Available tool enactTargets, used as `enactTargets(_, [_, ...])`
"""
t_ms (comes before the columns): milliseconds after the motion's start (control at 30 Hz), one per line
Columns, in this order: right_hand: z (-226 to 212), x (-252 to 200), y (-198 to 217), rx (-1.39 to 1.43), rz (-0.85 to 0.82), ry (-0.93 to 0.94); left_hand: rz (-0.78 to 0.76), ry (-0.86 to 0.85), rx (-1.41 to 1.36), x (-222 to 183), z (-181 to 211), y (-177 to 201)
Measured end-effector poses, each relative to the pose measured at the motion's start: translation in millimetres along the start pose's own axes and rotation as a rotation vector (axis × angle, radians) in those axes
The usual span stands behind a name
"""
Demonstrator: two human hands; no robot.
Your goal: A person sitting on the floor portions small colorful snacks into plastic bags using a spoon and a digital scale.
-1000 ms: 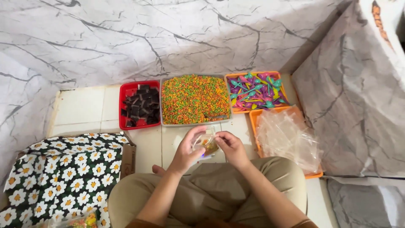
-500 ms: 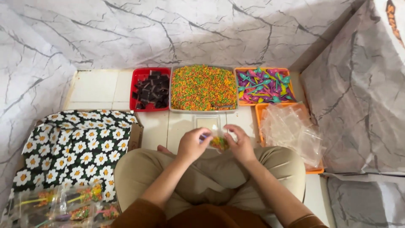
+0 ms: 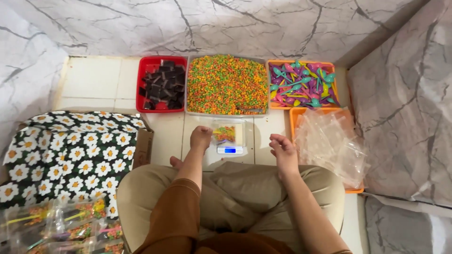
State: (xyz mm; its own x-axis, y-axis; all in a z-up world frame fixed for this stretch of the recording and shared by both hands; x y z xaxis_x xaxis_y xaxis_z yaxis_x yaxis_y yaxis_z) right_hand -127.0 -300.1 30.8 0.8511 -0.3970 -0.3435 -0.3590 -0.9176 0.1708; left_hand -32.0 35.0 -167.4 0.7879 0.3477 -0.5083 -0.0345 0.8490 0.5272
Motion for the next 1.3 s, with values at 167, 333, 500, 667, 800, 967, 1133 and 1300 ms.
enactTargets(167, [3.7,3.6,-6.5,-0.016,-0.019,-0.035,-0.006,-0.009,0.035,-5.9,21.1,8.5])
enactTargets(333, [4.5,3.3,-13.4,-0.013,-0.042,-0.056,0.073,-0.126,-0.041,-49.0,88.6,58.1])
enactTargets(500, [9.3,3.8,-16.7,-0.027,-0.053,-0.021,0.065,-0.277,-0.215,-113.2,145.1,117.8])
enactTargets(667, [10.9,-1.5,-12.0,-0.013,-0.035,-0.013,-0.028,-0.483,-0.135,-164.4,152.3,164.6])
enactTargets(800, [9.1,1.7,-11.0,0.001,-0.015,0.000,0.008,-0.605,0.064,-173.8,123.5,187.4])
enactTargets(967, [11.8,3.8,-8.7,0.012,-0.001,0.016,0.112,-0.528,-0.041,-168.8,100.7,195.9])
enactTargets(1133, [11.3,7.7,-5.4,0.039,0.013,0.019,0.150,-0.480,-0.048,-150.5,99.8,180.0])
enactTargets(1300, [14.3,9.2,-3.9,0.058,0.022,0.024,0.085,-0.416,0.086,-158.6,105.4,172.7])
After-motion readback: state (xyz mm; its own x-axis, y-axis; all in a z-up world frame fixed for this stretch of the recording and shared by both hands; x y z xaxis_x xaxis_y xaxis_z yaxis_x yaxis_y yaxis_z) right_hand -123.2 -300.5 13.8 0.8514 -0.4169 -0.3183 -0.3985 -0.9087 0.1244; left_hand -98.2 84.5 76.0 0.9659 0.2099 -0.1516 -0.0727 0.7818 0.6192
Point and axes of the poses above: each hand's wrist, its own x-axis towards the middle knuckle, its own y-axis out of the back of the hand, z = x × y, the point moved 8 cm from there along x, towards the middle knuckle, and after that the axes turned 2 degrees about z, right-handed, at the moved point
